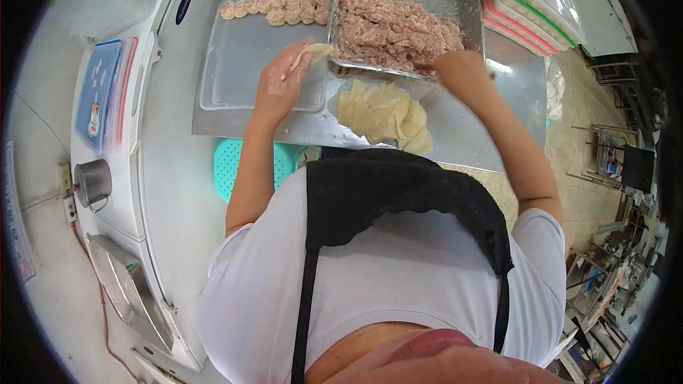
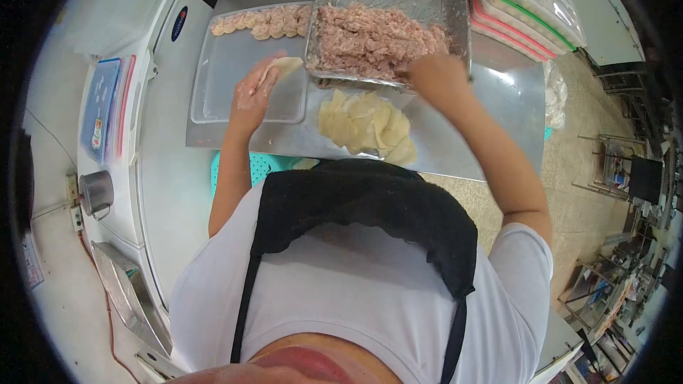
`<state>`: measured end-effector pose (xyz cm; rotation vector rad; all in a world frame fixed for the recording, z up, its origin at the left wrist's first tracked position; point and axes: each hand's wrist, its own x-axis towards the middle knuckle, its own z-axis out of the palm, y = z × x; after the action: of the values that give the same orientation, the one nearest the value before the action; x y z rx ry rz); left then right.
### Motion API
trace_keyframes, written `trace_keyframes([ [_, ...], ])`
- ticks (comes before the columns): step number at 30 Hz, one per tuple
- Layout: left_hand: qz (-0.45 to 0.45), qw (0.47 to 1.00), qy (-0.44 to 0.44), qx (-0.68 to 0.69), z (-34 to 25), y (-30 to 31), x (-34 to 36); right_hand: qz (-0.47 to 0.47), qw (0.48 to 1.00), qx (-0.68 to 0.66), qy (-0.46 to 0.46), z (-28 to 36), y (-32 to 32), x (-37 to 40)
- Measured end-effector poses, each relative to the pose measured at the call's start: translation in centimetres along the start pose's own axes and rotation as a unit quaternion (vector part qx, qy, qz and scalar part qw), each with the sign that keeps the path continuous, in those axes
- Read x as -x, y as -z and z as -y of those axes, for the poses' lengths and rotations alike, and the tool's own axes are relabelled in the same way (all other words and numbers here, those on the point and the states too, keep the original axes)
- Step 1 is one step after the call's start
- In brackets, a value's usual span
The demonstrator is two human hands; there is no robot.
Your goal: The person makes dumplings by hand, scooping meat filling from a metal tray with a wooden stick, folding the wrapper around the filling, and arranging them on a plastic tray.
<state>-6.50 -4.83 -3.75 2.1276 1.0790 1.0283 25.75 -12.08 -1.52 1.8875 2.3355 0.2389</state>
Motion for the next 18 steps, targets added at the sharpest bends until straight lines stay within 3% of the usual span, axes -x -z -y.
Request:
trace_keyframes([
  [1, -0.001, 1.0, -0.001, 0.001, 0.6, 0.6, 0.0, -0.034, 0.999, -0.039, 0.012, 1.1, -1.3, -0.3],
  [3, -0.091, 0.965, -0.13, -0.211, 1.4, 1.7, 0.3, -0.04, 0.999, -0.023, 0.017, 3.1, -1.3, -1.2],
  [4, -0.09, 0.965, -0.127, -0.212, 1.5, 2.1, 0.8, -0.04, 0.998, -0.042, 0.003, 4.1, -1.2, -1.5],
  [6, -0.111, 0.989, 0.058, 0.075, 0.8, 2.8, 1.1, -0.024, 0.998, -0.065, 0.001, 5.5, -0.8, -2.2],
  [10, -0.109, 0.988, 0.106, 0.04, 1.0, 3.2, 0.5, -0.046, 0.993, -0.111, 0.019, 7.1, -0.8, -4.0],
  [12, -0.114, 0.928, 0.211, 0.286, 4.0, 1.8, 0.1, 0.01, 0.987, -0.157, 0.026, 6.6, -2.4, -4.9],
  [13, -0.113, 0.928, 0.21, 0.287, 4.6, 0.7, 0.2, 0.009, 0.987, -0.157, 0.025, 5.7, -3.4, -4.9],
  [15, -0.172, 0.752, 0.353, 0.529, 4.0, -2.2, 0.0, 0.009, 0.937, -0.349, 0.021, 3.9, -4.1, -4.4],
  [16, -0.172, 0.752, 0.353, 0.529, 4.2, -3.7, 0.0, 0.009, 0.937, -0.349, 0.021, 3.4, -3.9, -3.8],
  [18, -0.054, 0.784, 0.336, 0.519, 4.3, -6.7, -0.3, 0.107, 0.802, -0.577, -0.113, 2.7, 0.1, -2.0],
])
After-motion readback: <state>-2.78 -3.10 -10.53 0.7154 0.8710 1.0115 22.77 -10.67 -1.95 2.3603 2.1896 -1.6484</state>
